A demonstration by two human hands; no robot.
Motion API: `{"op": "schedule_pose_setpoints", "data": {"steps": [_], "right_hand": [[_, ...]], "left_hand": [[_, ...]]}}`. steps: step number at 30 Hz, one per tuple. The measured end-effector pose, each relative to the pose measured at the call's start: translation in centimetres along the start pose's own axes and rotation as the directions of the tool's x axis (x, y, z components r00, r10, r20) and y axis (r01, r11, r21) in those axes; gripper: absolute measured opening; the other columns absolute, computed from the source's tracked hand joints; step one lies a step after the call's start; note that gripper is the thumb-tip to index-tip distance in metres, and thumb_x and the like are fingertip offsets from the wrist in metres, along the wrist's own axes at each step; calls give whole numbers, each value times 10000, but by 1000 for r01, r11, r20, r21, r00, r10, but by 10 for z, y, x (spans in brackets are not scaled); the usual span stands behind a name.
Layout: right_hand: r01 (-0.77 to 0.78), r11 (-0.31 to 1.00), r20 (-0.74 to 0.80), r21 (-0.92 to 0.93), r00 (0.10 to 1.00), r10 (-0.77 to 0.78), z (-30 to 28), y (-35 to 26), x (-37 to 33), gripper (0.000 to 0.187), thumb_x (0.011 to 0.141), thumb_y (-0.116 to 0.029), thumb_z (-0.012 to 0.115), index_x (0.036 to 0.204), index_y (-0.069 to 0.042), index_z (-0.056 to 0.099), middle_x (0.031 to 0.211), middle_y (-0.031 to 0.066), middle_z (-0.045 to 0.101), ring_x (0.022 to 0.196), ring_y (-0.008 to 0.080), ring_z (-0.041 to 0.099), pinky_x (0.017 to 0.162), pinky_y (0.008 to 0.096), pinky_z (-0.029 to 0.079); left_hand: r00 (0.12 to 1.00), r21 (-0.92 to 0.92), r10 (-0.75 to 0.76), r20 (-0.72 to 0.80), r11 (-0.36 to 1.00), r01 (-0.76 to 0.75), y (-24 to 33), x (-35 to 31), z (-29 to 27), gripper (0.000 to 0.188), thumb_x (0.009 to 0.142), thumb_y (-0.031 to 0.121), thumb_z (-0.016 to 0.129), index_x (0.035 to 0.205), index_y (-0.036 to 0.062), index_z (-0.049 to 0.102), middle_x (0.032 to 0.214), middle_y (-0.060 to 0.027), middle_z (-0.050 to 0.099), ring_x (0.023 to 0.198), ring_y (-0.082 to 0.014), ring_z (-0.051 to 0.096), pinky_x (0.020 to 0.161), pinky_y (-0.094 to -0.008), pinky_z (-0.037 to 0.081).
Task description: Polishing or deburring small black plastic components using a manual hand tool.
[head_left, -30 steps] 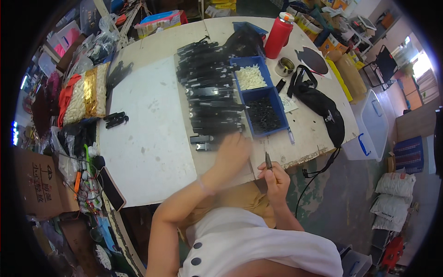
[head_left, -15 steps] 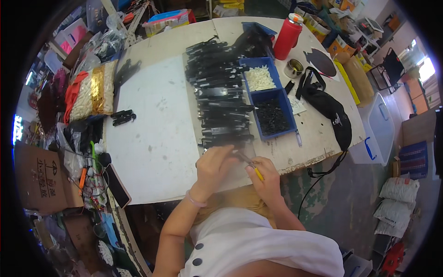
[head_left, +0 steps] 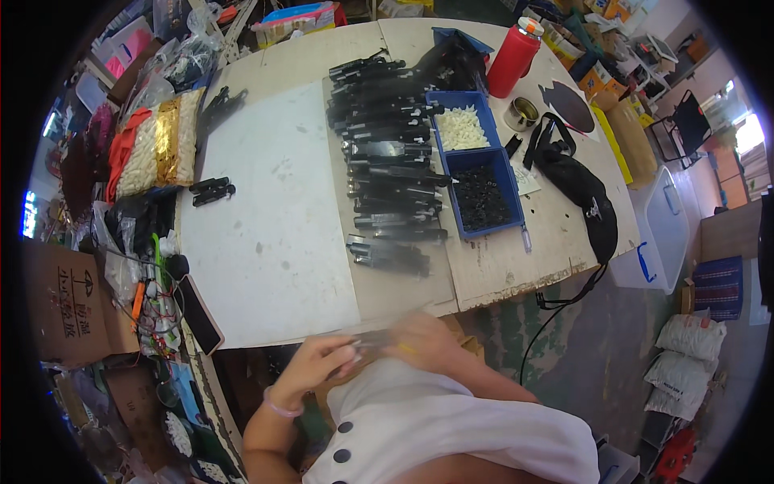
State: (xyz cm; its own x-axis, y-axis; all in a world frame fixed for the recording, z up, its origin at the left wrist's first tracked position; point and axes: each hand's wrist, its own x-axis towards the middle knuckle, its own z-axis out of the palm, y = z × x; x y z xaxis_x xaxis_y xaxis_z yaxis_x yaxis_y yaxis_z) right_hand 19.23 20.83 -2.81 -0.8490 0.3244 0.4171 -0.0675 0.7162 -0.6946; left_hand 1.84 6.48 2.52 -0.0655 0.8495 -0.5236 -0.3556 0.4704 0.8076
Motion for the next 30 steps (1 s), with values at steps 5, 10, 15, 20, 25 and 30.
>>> {"op": "schedule_pose_setpoints", "data": {"steps": [5, 10, 15, 20, 25, 30], "right_hand": [[-264, 961, -46, 83, 962, 269, -19, -8, 13, 143, 771, -163, 634, 811, -29, 606, 940, 81, 610, 880, 259, 578, 767, 346, 461], [-440, 849, -329, 293, 787, 521, -45, 4, 2, 252, 841, -198, 563, 758, 28, 639, 878, 122, 604, 808, 204, 577, 728, 284, 443], [-436, 864, -389, 253, 772, 503, -52, -1, 5, 271, 855, -220, 561, 770, 25, 638, 880, 121, 600, 825, 206, 576, 730, 293, 439], [-412, 910, -396, -52, 845, 359, -57, 0, 7, 230, 849, -184, 565, 823, 35, 631, 923, 141, 600, 848, 247, 576, 754, 304, 438], [-541, 839, -269, 55, 801, 534, -45, 8, 4, 203, 827, -159, 564, 918, 19, 602, 986, 175, 579, 900, 325, 552, 786, 383, 444], [-496, 864, -281, 81, 821, 497, -30, 5, 15, 178, 830, -134, 583, 864, 38, 612, 950, 153, 588, 877, 276, 556, 778, 322, 435]], "left_hand": [[989, 853, 116, -90, 522, 17, -61, -22, -70, 345, 855, 228, 580, 1110, -3, 577, 892, -128, 663, 812, -186, 632, 712, -290, 476], [962, 542, 255, 100, 797, -267, -12, 18, -11, 278, 827, 135, 589, 1072, 4, 583, 951, -128, 624, 883, -274, 595, 801, -325, 463], [538, 954, 798, 272, -148, -262, 25, 110, 46, 367, 720, 145, 654, 1065, 54, 566, 1188, -110, 494, 1181, -317, 399, 1005, -443, 293], [431, 887, 844, 318, -104, -450, 23, 153, 28, 225, 719, 118, 670, 913, 37, 588, 931, -111, 597, 965, -281, 557, 968, -424, 375], [354, 868, 922, 159, 40, -495, 33, 126, 35, 289, 696, 83, 690, 971, 43, 613, 776, -82, 607, 651, -227, 583, 548, -307, 465], [335, 904, 936, 108, 48, -425, 24, 113, 32, 306, 695, 79, 698, 988, 39, 618, 732, -87, 577, 605, -233, 549, 532, -313, 445]]}}
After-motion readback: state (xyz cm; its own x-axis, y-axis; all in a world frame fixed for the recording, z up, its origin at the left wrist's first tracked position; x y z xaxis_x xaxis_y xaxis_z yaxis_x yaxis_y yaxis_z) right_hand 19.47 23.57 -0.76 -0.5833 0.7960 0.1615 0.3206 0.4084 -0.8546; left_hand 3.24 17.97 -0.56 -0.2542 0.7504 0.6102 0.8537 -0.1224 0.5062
